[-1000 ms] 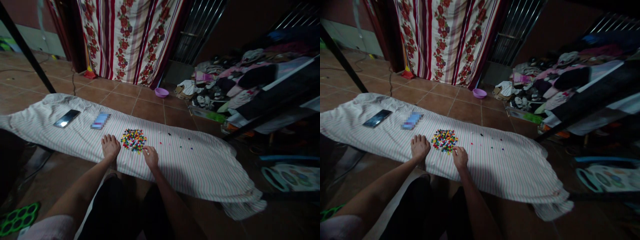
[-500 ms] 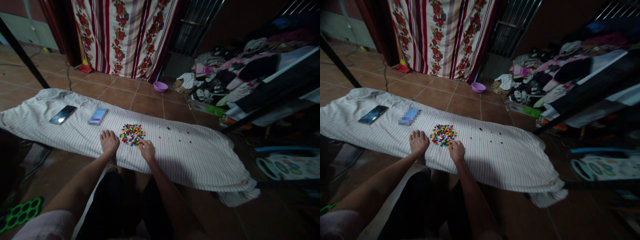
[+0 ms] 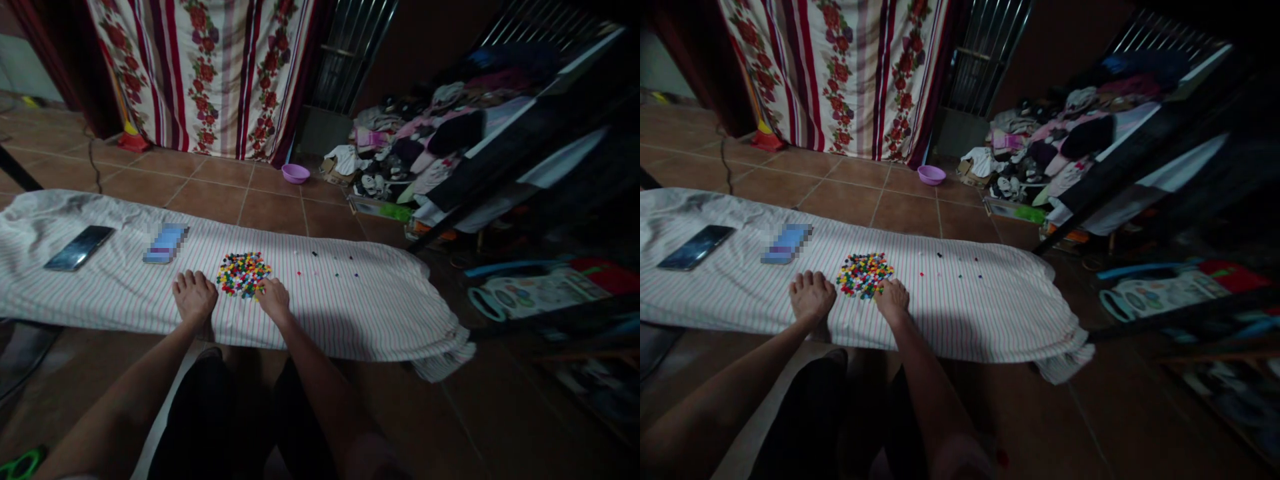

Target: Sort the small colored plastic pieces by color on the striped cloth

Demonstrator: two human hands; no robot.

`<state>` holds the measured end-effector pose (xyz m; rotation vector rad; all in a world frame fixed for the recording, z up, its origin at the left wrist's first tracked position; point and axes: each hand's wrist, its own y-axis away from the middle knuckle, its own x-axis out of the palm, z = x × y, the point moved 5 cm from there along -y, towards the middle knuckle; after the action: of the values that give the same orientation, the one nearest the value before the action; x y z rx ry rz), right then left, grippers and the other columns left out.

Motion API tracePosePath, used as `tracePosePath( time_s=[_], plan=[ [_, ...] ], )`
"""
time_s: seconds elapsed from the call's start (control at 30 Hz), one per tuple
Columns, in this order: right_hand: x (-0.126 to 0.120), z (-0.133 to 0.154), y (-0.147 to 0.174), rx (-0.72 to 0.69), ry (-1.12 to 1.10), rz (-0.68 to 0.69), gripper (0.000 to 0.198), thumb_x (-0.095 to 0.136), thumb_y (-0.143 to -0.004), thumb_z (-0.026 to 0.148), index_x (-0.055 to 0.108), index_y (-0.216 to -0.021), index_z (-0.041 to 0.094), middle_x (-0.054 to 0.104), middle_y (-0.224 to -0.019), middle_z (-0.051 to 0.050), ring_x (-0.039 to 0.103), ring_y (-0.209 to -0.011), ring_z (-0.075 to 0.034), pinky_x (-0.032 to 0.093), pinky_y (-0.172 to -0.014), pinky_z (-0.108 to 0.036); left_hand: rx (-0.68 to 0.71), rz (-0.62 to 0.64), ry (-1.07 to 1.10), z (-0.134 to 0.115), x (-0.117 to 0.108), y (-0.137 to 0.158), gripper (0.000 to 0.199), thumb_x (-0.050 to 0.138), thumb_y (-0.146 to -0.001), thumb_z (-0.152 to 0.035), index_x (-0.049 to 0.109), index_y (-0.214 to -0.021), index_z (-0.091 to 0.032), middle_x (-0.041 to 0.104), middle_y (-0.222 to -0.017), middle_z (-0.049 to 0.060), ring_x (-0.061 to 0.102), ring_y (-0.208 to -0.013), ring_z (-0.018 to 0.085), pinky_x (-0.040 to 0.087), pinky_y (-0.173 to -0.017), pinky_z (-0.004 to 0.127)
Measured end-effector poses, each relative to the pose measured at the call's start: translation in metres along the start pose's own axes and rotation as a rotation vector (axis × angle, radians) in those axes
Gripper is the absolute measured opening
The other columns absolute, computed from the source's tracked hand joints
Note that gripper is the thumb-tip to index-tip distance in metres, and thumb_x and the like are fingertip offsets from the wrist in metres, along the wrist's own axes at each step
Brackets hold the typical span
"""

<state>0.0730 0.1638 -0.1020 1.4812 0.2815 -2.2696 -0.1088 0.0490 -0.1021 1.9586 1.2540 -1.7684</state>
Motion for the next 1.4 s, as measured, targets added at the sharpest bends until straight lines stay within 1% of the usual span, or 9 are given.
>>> tracePosePath(
  time_s=[0.2,0.33,0.43,0.53,0.73,0.9,1.0,1.13,1.4],
  plan=[
    [0.003,-0.001,0.001,-0.028,-0.023,-0.04,0.01,0.059,-0.088,0.028,0.068,-0.09,0.027,0.064,-0.096,-0.003,0.059,-0.096,-0.018,0.041,-0.079,-0.027,0.001,-0.013,-0.029,0.0,0.0,0.0,0.04,0.029,-0.089,-0.03,0.06,-0.104,-0.011,0.057,-0.121,0.021,0.042,-0.127,0.035,0.032,-0.104,0.051],
    [0.004,-0.003,0.001,-0.069,-0.036,-0.073,0.012,0.058,-0.09,0.026,0.07,-0.094,0.027,0.065,-0.099,-0.004,0.059,-0.096,-0.017,0.042,-0.081,-0.026,-0.004,-0.007,-0.018,0.0,0.001,0.0,0.039,0.03,-0.089,-0.03,0.059,-0.105,-0.012,0.057,-0.122,0.02,0.042,-0.127,0.035,0.031,-0.105,0.05],
    [0.005,-0.006,-0.005,-0.082,-0.059,-0.01,0.016,0.059,-0.089,0.024,0.071,-0.099,0.026,0.067,-0.1,-0.004,0.061,-0.094,-0.016,0.043,-0.08,-0.025,-0.021,0.006,0.034,0.001,0.001,0.0,0.039,0.032,-0.087,-0.03,0.059,-0.109,-0.012,0.055,-0.125,0.02,0.04,-0.13,0.035,0.028,-0.106,0.052],
    [0.004,-0.006,-0.013,-0.067,-0.053,0.056,0.017,0.059,-0.087,0.022,0.073,-0.096,0.025,0.07,-0.095,-0.003,0.063,-0.092,-0.017,0.044,-0.077,-0.024,-0.027,0.014,0.067,0.001,0.001,0.0,0.04,0.035,-0.085,-0.028,0.059,-0.112,-0.011,0.054,-0.127,0.022,0.037,-0.132,0.036,0.028,-0.105,0.054],
    [0.003,0.001,-0.024,-0.064,0.02,0.094,0.026,0.054,-0.085,0.014,0.074,-0.096,0.025,0.072,-0.097,-0.005,0.065,-0.091,-0.018,0.044,-0.076,-0.026,-0.004,-0.013,-0.004,0.001,0.002,-0.001,0.037,0.032,-0.087,-0.029,0.06,-0.106,-0.013,0.058,-0.12,0.02,0.043,-0.127,0.035,0.033,-0.102,0.052],
    [0.002,0.0,-0.024,-0.103,0.018,0.111,0.022,0.055,-0.083,0.015,0.072,-0.094,0.024,0.071,-0.096,-0.004,0.064,-0.09,-0.017,0.043,-0.074,-0.025,0.012,-0.017,-0.05,0.001,0.002,-0.001,0.037,0.031,-0.088,-0.03,0.06,-0.103,-0.012,0.058,-0.118,0.02,0.044,-0.125,0.035,0.034,-0.101,0.051],
    [0.001,-0.002,-0.02,-0.14,-0.04,0.092,0.018,0.055,-0.084,0.016,0.07,-0.092,0.023,0.07,-0.092,-0.003,0.062,-0.09,-0.016,0.043,-0.075,-0.023,0.016,-0.022,-0.049,0.001,0.001,0.0,0.037,0.031,-0.088,-0.031,0.06,-0.102,-0.013,0.058,-0.118,0.019,0.044,-0.124,0.034,0.033,-0.101,0.05],
    [-0.001,-0.005,-0.015,-0.161,-0.122,0.01,0.012,0.058,-0.084,0.02,0.066,-0.093,0.023,0.068,-0.097,-0.002,0.061,-0.088,-0.014,0.043,-0.078,-0.023,0.002,-0.018,-0.006,0.001,0.001,0.0,0.038,0.031,-0.088,-0.031,0.06,-0.104,-0.013,0.058,-0.117,0.018,0.043,-0.126,0.034,0.032,-0.102,0.051],
    [-0.002,-0.021,-0.009,-0.132,-0.27,-0.115,0.019,0.054,-0.082,0.016,0.062,-0.098,0.024,0.069,-0.096,0.0,0.064,-0.084,-0.014,0.047,-0.077,-0.023,0.028,-0.031,-0.022,-0.002,-0.003,0.002,0.039,0.029,-0.088,-0.032,0.06,-0.102,-0.013,0.057,-0.114,0.019,0.044,-0.123,0.034,0.032,-0.102,0.05]
  ],
)
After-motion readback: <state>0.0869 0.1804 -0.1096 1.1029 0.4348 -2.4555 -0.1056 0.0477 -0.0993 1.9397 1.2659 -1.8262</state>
